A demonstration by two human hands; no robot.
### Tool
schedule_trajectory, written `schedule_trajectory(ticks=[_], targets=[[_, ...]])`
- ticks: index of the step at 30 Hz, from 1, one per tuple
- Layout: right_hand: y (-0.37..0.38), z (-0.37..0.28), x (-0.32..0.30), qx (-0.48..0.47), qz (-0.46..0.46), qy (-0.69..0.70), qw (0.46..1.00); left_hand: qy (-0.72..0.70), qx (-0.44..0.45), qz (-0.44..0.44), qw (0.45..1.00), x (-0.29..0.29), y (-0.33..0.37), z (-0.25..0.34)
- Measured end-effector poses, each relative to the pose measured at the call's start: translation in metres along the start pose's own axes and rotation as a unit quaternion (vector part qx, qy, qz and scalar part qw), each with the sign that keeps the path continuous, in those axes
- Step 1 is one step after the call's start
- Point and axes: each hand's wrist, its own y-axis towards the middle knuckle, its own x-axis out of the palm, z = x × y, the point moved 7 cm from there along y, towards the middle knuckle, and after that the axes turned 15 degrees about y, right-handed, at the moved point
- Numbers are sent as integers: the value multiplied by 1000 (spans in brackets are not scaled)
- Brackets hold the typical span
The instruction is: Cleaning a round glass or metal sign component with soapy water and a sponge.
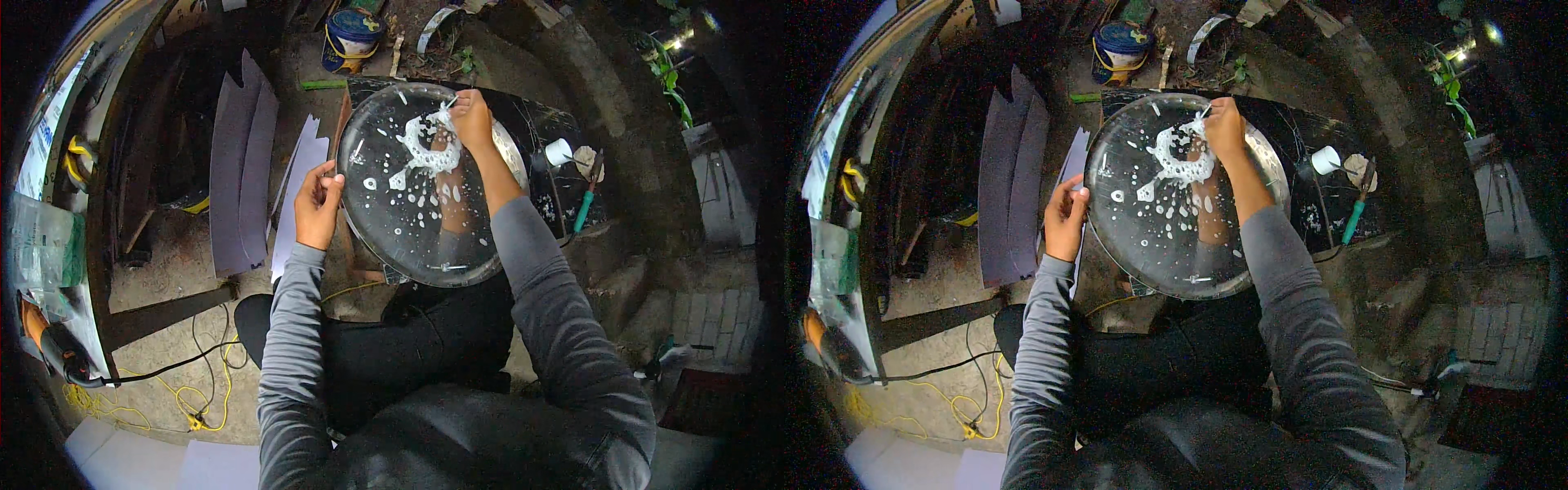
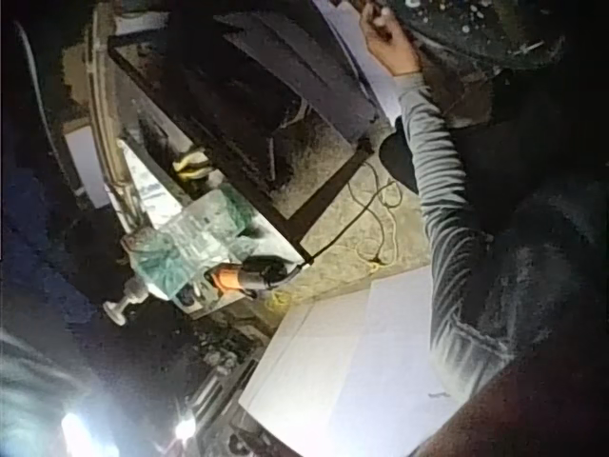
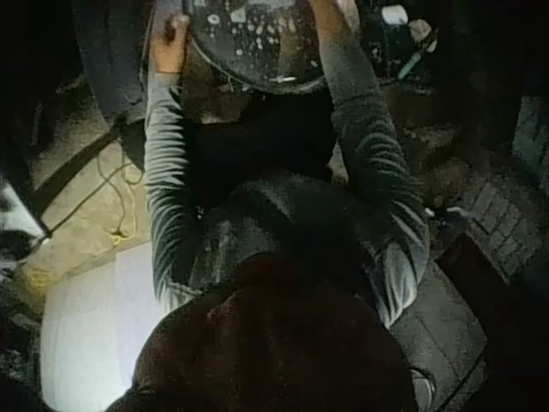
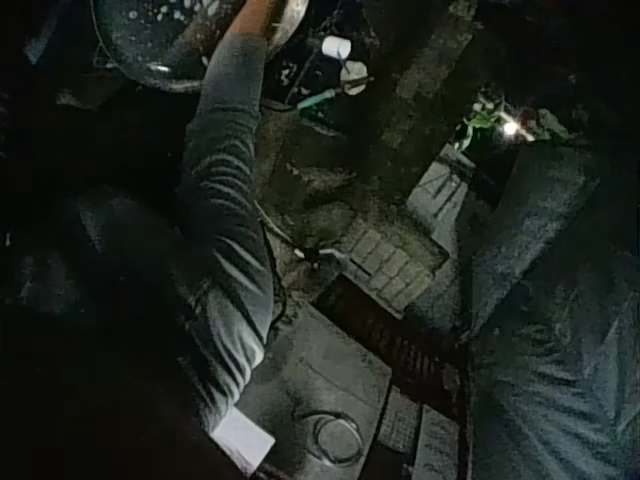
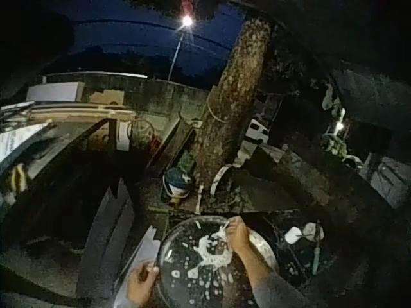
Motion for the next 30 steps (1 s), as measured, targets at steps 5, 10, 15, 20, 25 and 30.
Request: schedule_trajectory(ticks=[5,10,15,20,25,30], targets=[[-2,3,-4,64,-82,-29,994,3,-6,-14,1000,2,1,0],[-35,-24,9,41,-178,-11,983,-11,-18,-19,1000,4,1,-2],[-47,-68,21,-108,-92,-85,986,-16,-24,-5,1000,3,0,-4],[-95,-117,64,-140,-238,9,961,-25,-26,-15,999,4,0,-8],[-116,-135,86,-74,-364,30,928,-23,-11,-14,1000,3,0,-9],[-99,-152,87,-126,-259,38,957,-30,-20,-18,999,3,-2,-6]])
